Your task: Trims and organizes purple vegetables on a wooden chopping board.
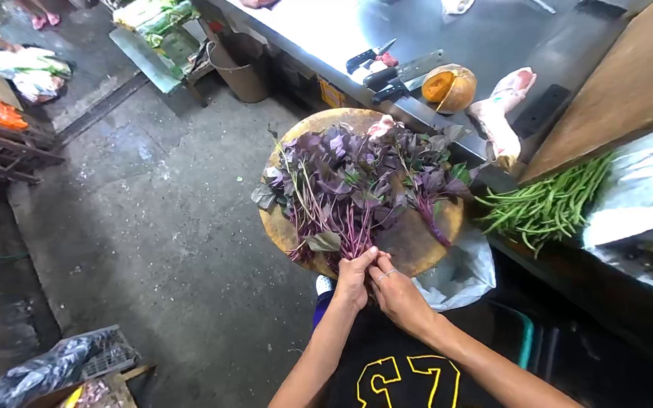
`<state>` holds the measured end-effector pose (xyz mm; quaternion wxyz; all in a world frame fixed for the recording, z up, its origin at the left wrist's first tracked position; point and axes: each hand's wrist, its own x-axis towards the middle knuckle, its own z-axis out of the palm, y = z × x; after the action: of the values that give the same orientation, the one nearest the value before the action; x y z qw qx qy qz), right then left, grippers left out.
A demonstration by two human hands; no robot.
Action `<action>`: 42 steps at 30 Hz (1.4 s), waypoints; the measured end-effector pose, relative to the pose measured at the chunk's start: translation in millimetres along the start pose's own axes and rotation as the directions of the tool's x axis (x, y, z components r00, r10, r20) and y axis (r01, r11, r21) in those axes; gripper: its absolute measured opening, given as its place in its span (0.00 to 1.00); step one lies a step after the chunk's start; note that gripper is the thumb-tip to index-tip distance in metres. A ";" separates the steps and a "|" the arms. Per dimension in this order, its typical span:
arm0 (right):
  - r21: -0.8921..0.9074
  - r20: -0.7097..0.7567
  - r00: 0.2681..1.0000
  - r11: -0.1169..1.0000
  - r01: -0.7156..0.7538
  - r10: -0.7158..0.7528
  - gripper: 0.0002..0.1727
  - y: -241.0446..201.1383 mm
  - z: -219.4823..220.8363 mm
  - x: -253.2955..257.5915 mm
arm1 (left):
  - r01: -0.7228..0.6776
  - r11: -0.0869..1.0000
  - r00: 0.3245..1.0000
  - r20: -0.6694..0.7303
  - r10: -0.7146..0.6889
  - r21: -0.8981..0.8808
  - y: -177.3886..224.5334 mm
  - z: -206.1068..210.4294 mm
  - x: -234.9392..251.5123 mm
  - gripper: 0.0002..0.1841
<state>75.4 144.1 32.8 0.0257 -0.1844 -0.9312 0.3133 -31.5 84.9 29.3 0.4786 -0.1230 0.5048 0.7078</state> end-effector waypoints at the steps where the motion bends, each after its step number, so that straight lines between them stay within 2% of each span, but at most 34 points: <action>1: 0.058 0.031 0.999 0.998 -0.012 0.011 0.16 -3.0 -2.3 0.6 | -0.036 0.998 0.999 -0.033 0.038 0.045 5.6 2.7 -1.6 0.10; 3: 0.226 0.028 0.999 0.974 0.025 -0.032 0.24 -7.1 -5.3 -1.0 | -0.118 0.983 0.991 -0.040 0.125 0.141 21.3 5.6 -5.3 0.11; 5: 0.367 -0.076 0.989 0.919 0.143 -0.124 0.30 -10.3 -7.8 -8.3 | -0.206 0.939 0.973 -0.043 0.226 0.274 45.0 4.8 -9.0 0.11; 7: 0.441 -0.145 0.977 0.873 0.208 -0.159 0.28 -9.2 -13.9 -16.1 | -0.242 0.819 0.946 -0.060 0.318 0.520 82.6 -2.0 -13.6 0.14; 8: 0.453 -0.151 0.975 0.866 0.213 -0.160 0.26 -6.0 -18.0 -19.1 | -0.236 0.704 0.927 -0.061 0.369 0.670 106.6 -6.2 -17.4 0.16; 9: 0.457 -0.138 0.977 0.865 0.206 -0.161 0.23 -2.4 -22.6 -21.6 | -0.228 0.537 0.898 -0.037 0.438 0.812 132.7 -10.1 -23.0 0.18; 11: 0.461 -0.038 0.980 0.866 0.192 -0.197 0.21 2.1 -34.8 -25.5 | -0.191 0.127 0.833 0.093 0.545 0.973 186.9 -11.7 -41.4 0.20; 13: 0.473 0.011 0.955 0.843 0.257 -0.297 0.19 -3.0 -51.2 -27.0 | -0.102 -0.200 0.815 0.197 0.545 0.974 234.9 3.6 -67.2 0.19; 15: 0.455 -0.147 0.889 0.768 0.450 -0.434 0.17 -20.5 -64.9 -27.5 | 0.019 -0.402 0.845 0.201 0.496 0.915 271.3 32.6 -96.5 0.18; 18: 0.307 -0.465 0.658 0.590 0.747 -0.592 0.18 -70.6 -98.9 -17.2 | 0.105 -0.591 0.875 0.208 0.437 0.800 298.7 76.5 -133.1 0.17; 20: 0.168 -0.562 0.540 0.553 0.816 -0.627 0.22 -109.3 -130.4 -0.1 | 0.119 -0.696 0.878 0.253 0.407 0.709 300.1 100.4 -153.8 0.15; 21: 0.093 -0.584 0.513 0.576 0.812 -0.629 0.25 -125.3 -144.1 12.8 | 0.107 -0.740 0.882 0.280 0.379 0.664 297.2 109.3 -164.4 0.14; 23: 0.015 -0.570 0.532 0.640 0.769 -0.626 0.37 -143.5 -165.5 45.4 | 0.009 -0.829 0.893 0.369 0.259 0.559 288.4 116.8 -184.7 0.12; 25: 0.102 -0.443 0.641 0.675 0.731 -0.627 0.51 -143.8 -179.0 73.8 | -0.114 -0.881 0.891 0.440 0.114 0.459 277.6 114.1 -198.3 0.12; 26: 0.191 -0.352 0.694 0.678 0.710 -0.628 0.55 -140.9 -183.6 82.3 | -0.231 -0.895 0.839 0.545 0.015 0.381 273.9 105.7 -201.9 0.10; 28: 0.378 -0.100 0.786 0.708 0.597 -0.610 0.62 -136.7 -190.3 86.4 | -0.420 -0.897 0.641 0.744 -0.188 0.135 270.5 83.5 -201.9 0.09; 30: 0.533 0.061 0.795 0.693 0.485 -0.604 0.64 -136.2 -181.2 81.2 | -0.481 -0.877 0.472 0.841 -0.264 -0.005 266.1 63.9 -198.9 0.07; 31: 0.569 0.089 0.795 0.685 0.454 -0.601 0.61 -137.3 -173.6 77.2 | -0.491 -0.870 0.418 0.869 -0.266 -0.030 264.6 55.2 -197.6 0.06; 33: 0.579 0.049 0.828 0.692 0.432 -0.559 0.44 -142.0 -153.8 67.5 | -0.477 -0.879 0.350 0.915 -0.201 -0.010 266.5 36.0 -195.2 0.05; 34: 0.564 0.016 0.854 0.710 0.421 -0.519 0.35 -145.4 -144.2 63.8 | -0.467 -0.883 0.328 0.938 -0.115 0.055 270.8 24.5 -192.5 0.07; 36: 0.542 -0.037 0.919 0.765 0.349 -0.393 0.27 -153.3 -126.2 57.2 | -0.498 -0.810 0.294 0.939 0.176 0.308 279.3 -8.7 -182.7 0.18; 37: 0.529 -0.064 0.943 0.790 0.309 -0.326 0.25 -156.3 -116.6 55.8 | -0.552 -0.698 0.303 0.890 0.342 0.456 278.8 -29.0 -175.3 0.26; 38: 0.517 -0.091 0.960 0.811 0.273 -0.265 0.25 -159.0 -107.3 55.5 | -0.631 -0.521 0.337 0.808 0.484 0.575 273.8 -48.6 -166.0 0.31; 39: 0.508 -0.114 0.971 0.828 0.239 -0.211 0.26 -162.1 -98.4 56.0 | -0.721 -0.276 0.410 0.713 0.570 0.635 264.5 -64.7 -155.8 0.34; 40: 0.498 -0.129 0.977 0.841 0.211 -0.169 0.26 -166.4 -89.4 56.0 | -0.776 0.008 0.517 0.628 0.581 0.631 250.2 -74.3 -148.5 0.37; 41: 0.481 -0.142 0.979 0.854 0.197 -0.145 0.26 -171.7 -79.4 55.6 | -0.770 0.260 0.615 0.568 0.546 0.583 231.6 -78.4 -142.7 0.38; 42: 0.454 -0.154 0.977 0.868 0.201 -0.145 0.25 -177.5 -68.3 55.7 | -0.737 0.437 0.675 0.530 0.514 0.516 211.7 -78.6 -137.9 0.37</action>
<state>-23.3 72.8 189.1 0.1509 -0.1063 -0.8380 0.5135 -155.0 -63.6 210.1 0.2555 0.3716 0.6621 0.5986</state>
